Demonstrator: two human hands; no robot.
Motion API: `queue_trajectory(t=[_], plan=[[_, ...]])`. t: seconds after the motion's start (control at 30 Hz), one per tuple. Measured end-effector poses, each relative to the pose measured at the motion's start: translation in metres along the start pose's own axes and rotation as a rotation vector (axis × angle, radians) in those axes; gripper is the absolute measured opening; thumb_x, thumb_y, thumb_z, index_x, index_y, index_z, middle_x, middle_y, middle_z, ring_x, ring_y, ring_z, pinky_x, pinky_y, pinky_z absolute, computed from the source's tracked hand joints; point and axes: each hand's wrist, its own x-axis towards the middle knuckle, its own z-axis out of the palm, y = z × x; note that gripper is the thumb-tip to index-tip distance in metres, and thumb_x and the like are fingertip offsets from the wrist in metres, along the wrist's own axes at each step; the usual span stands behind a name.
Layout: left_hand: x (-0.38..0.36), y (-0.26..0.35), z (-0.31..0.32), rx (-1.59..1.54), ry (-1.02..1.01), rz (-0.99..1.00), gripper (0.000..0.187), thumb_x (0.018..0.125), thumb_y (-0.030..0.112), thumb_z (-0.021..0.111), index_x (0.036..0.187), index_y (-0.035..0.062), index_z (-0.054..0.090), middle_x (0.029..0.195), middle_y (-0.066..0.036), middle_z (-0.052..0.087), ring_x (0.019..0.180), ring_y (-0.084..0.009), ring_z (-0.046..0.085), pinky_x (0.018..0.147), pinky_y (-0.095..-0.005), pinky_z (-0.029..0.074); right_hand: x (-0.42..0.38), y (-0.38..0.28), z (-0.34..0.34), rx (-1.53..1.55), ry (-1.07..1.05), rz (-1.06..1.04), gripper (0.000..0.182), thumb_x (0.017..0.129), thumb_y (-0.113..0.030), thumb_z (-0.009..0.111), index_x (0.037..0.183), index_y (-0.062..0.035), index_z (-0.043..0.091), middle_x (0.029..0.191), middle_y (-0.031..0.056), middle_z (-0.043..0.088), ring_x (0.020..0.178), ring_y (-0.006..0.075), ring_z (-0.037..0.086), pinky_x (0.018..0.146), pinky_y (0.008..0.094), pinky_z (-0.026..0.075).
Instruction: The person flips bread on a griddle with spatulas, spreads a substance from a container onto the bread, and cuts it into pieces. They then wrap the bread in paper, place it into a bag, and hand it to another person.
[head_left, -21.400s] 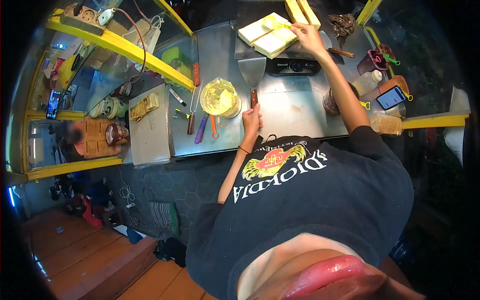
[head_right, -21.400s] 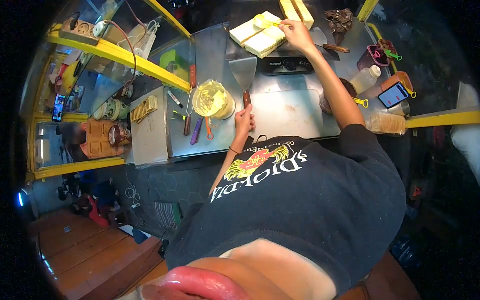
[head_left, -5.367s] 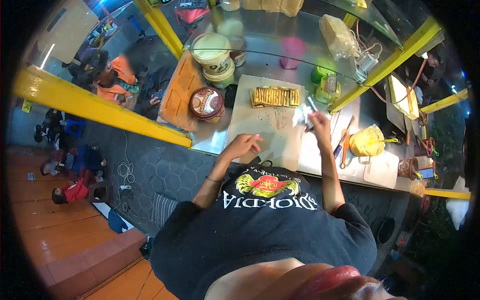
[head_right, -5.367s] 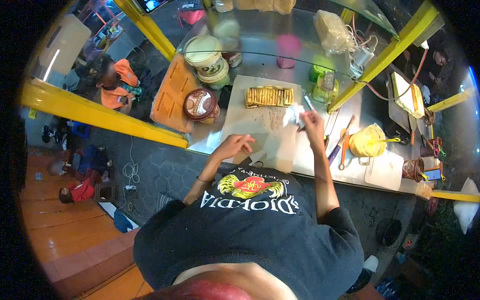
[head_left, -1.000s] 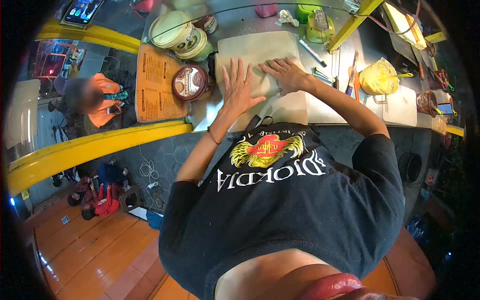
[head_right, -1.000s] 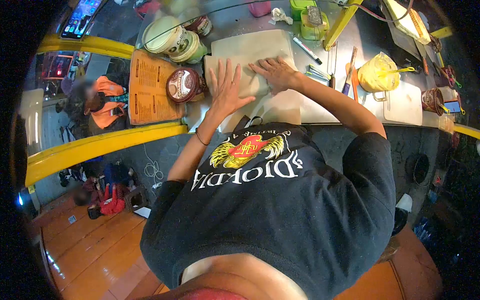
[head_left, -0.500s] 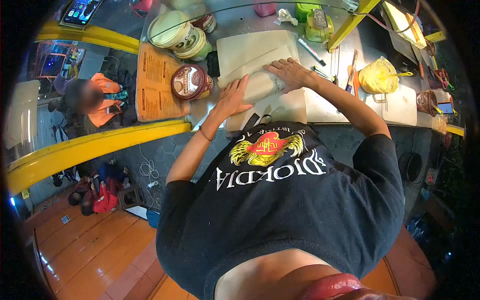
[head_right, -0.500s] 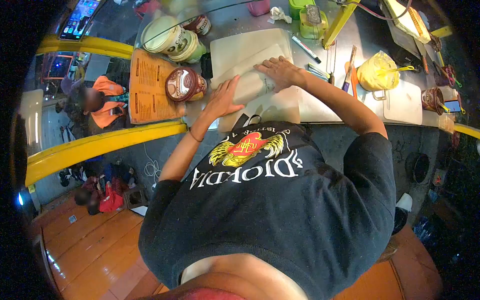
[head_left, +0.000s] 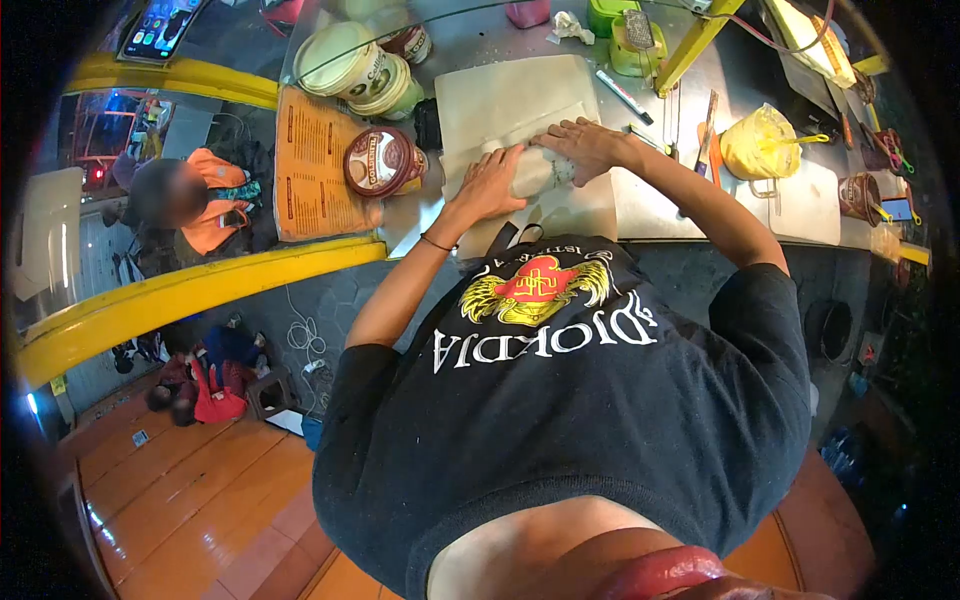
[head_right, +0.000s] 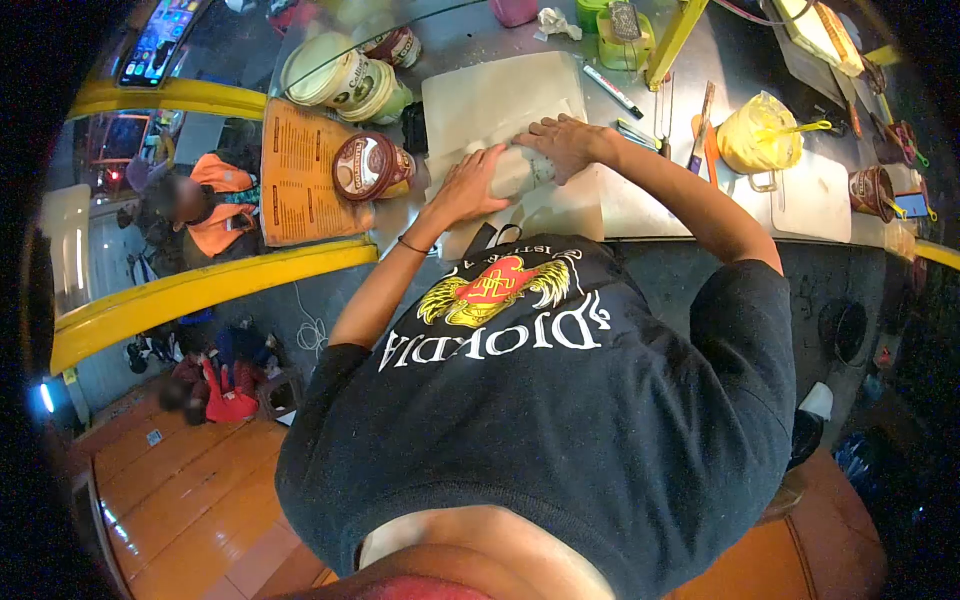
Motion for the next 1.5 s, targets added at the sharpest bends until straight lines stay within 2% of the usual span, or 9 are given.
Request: queue_trajectory(t=[0.2, 0.27, 0.4, 0.53, 0.6, 0.83, 1.13, 1.27, 1.5], plan=[[0.007, -0.053, -0.009, -0.365, -0.115, -0.024, 0.095, 0.069, 0.048, 0.081, 0.137, -0.0001, 0.036, 0.119, -0.020, 0.058, 0.111, -0.0300, 0.056, 0.095, -0.0382, 0.045, 0.006, 0.052, -0.018, 0.757, -0.286, -0.026, 0.085, 0.066, -0.041, 0.080, 0.136, -0.0078, 0.044, 0.123, 0.0130, 0.055, 0.116, 0.0274, 0.053, 0.098, 0.0386, 0.041], [0.013, -0.076, -0.013, -0.725, -0.202, -0.349, 0.093, 0.072, 0.054, 0.079, 0.135, -0.0019, 0.040, 0.119, -0.017, 0.058, 0.106, -0.0237, 0.058, 0.094, -0.0339, 0.044, 0.002, 0.068, -0.015, 0.932, -0.001, 0.240, 0.071, 0.071, -0.045, 0.078, 0.126, -0.0056, 0.055, 0.120, 0.0105, 0.059, 0.110, 0.0222, 0.055, 0.088, 0.0364, 0.047], [0.036, -0.120, -0.014, -0.598, -0.351, -0.294, 0.087, 0.078, 0.066, 0.065, 0.132, -0.0013, 0.050, 0.123, -0.015, 0.059, 0.102, -0.0214, 0.060, 0.089, -0.0316, 0.046, -0.005, 0.070, -0.003, 0.966, 0.203, 0.513, 0.063, 0.075, -0.048, 0.075, 0.118, -0.0044, 0.061, 0.109, 0.0155, 0.065, 0.101, 0.0257, 0.062, 0.084, 0.0363, 0.051], [0.057, -0.080, -0.066, -0.409, -0.668, -0.098, 0.077, 0.085, 0.059, 0.061, 0.136, 0.0031, 0.049, 0.126, -0.011, 0.058, 0.108, -0.0189, 0.056, 0.093, -0.0312, 0.043, -0.034, 0.024, 0.024, 0.679, 1.124, 0.646, 0.026, 0.086, -0.021, 0.064, 0.096, 0.0024, 0.067, 0.083, 0.0165, 0.069, 0.070, 0.0238, 0.066, 0.067, 0.0338, 0.053], [0.073, -0.061, -0.051, -0.592, -0.481, 0.044, 0.067, 0.089, 0.052, 0.060, 0.135, 0.0034, 0.050, 0.126, -0.009, 0.058, 0.110, -0.0166, 0.055, 0.095, -0.0306, 0.042, -0.048, -0.018, 0.034, 0.767, 1.118, 0.759, 0.023, 0.088, -0.018, 0.061, 0.087, 0.0034, 0.069, 0.069, 0.0161, 0.066, 0.059, 0.0221, 0.061, 0.059, 0.0347, 0.049], [0.146, -0.010, -0.012, -0.842, -0.204, 0.320, 0.043, 0.102, 0.034, 0.046, 0.127, -0.0005, 0.052, 0.122, -0.009, 0.059, 0.114, -0.0162, 0.052, 0.099, -0.0314, 0.040, -0.013, -0.069, 0.100, 1.232, 1.129, 0.587, 0.063, 0.090, -0.031, 0.066, 0.138, 0.0034, 0.043, 0.139, 0.0198, 0.045, 0.118, 0.0263, 0.052, 0.091, 0.0331, 0.046], [0.148, 0.009, -0.010, -0.288, -0.108, 0.348, 0.038, 0.102, 0.032, 0.043, 0.116, -0.0017, 0.053, 0.112, -0.017, 0.061, 0.107, -0.0273, 0.058, 0.096, -0.0357, 0.043, 0.001, -0.042, 0.095, 1.300, 1.132, 0.561, 0.051, 0.090, -0.031, 0.065, 0.130, -0.0017, 0.052, 0.112, 0.0148, 0.060, 0.098, 0.0226, 0.058, 0.091, 0.0318, 0.043], [0.144, 0.017, -0.011, -0.552, 0.013, 0.430, 0.030, 0.101, 0.026, 0.046, 0.113, -0.0006, 0.053, 0.109, -0.016, 0.062, 0.104, -0.0274, 0.059, 0.091, -0.0369, 0.046, -0.010, -0.038, 0.084, 1.405, 0.994, 0.664, 0.042, 0.091, -0.028, 0.064, 0.124, -0.0014, 0.058, 0.099, 0.0137, 0.065, 0.087, 0.0222, 0.062, 0.083, 0.0302, 0.047], [0.146, 0.020, -0.014, -0.421, -0.035, 0.442, 0.024, 0.097, 0.022, 0.051, 0.110, 0.0030, 0.057, 0.104, -0.015, 0.061, 0.096, -0.0293, 0.059, 0.085, -0.0383, 0.047, -0.007, -0.049, 0.078, 1.120, 1.324, 0.671, 0.033, 0.092, -0.026, 0.062, 0.113, -0.0005, 0.065, 0.104, 0.0192, 0.066, 0.092, 0.0262, 0.065, 0.075, 0.0348, 0.052]])
